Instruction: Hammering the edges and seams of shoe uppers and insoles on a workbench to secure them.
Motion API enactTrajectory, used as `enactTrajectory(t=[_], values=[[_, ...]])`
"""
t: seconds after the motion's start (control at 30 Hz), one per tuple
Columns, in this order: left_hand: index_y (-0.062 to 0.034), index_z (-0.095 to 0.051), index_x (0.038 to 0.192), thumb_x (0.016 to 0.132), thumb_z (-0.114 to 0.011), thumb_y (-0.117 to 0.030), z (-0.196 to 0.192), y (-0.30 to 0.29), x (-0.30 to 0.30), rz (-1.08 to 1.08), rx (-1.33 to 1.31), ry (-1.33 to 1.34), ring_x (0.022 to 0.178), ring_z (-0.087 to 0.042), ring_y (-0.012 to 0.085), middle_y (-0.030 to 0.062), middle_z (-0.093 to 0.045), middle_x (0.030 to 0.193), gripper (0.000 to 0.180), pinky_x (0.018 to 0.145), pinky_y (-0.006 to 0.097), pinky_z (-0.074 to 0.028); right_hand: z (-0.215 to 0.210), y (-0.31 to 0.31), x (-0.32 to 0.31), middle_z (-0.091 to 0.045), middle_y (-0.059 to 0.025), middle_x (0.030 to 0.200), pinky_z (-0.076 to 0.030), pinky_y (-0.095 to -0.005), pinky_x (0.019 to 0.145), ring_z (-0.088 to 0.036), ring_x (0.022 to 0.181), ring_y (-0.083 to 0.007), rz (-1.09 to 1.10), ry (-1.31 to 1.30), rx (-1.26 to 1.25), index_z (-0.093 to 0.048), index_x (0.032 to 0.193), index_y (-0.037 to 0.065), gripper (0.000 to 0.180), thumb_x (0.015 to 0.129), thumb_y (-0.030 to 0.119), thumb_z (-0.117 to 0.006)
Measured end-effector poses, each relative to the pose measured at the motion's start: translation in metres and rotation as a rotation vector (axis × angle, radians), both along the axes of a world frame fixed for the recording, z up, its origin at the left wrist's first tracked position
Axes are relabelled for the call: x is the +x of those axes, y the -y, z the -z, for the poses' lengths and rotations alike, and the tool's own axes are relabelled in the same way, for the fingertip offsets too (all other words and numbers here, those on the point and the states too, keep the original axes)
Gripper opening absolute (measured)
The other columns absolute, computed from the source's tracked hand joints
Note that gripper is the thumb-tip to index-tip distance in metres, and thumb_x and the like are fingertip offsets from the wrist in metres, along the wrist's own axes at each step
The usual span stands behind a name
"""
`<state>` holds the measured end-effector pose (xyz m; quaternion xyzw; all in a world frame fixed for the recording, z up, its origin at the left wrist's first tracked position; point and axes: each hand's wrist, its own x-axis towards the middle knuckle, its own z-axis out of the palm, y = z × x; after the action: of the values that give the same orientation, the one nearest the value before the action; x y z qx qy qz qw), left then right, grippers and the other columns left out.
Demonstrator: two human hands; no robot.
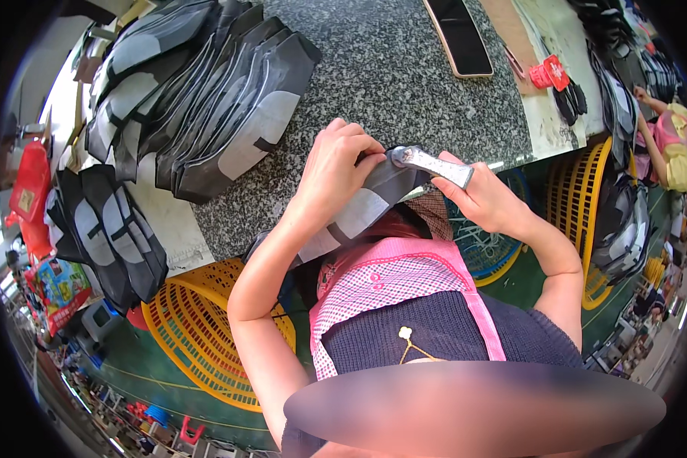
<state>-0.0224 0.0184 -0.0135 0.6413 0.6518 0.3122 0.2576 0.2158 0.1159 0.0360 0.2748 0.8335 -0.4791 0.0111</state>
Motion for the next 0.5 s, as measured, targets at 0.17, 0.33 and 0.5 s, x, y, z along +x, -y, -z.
enactTrajectory(t=[0.17, 0.33, 0.5], values=[[-0.0073, -0.074, 0.090, 0.081, -0.075, -0.014, 0.008, 0.003, -0.006, 0.172, 0.221, -0.193, 0.088, -0.058, 0.0216, 0.0018, -0.063, 0.085, 0.012, 0.079, 0.036, -0.043, -0.003, -0.015, -0.001, -0.058, -0.0223, 0.064, -0.045, -0.0464, 0.052, -0.064, 0.062, -0.0426, 0.052, -0.054, 0.100, -0.058, 0.108, 0.000, 0.023, 0.103, 0.022, -0.058], [-0.0139, -0.073, 0.091, 0.078, -0.068, -0.018, 0.009, 0.006, -0.006, 0.230, 0.373, -0.434, 0.091, -0.057, 0.0163, -0.0035, -0.059, 0.087, 0.015, 0.081, 0.034, -0.042, -0.005, -0.014, -0.006, -0.056, -0.0230, 0.063, -0.043, -0.0480, 0.052, -0.061, 0.061, -0.0436, -0.085, 0.012, 0.119, -0.054, 0.103, 0.000, 0.022, 0.103, 0.021, -0.057], [-0.0155, -0.073, 0.089, 0.078, -0.071, -0.018, 0.011, 0.010, -0.006, 0.146, 0.335, -0.353, 0.091, -0.057, 0.0163, -0.0043, -0.060, 0.087, 0.012, 0.080, 0.033, -0.042, -0.020, -0.017, -0.011, -0.062, -0.0227, 0.067, -0.049, -0.0501, 0.056, -0.064, 0.066, -0.0450, 0.068, 0.004, 0.112, -0.052, 0.112, -0.001, 0.022, 0.102, 0.018, -0.055]])
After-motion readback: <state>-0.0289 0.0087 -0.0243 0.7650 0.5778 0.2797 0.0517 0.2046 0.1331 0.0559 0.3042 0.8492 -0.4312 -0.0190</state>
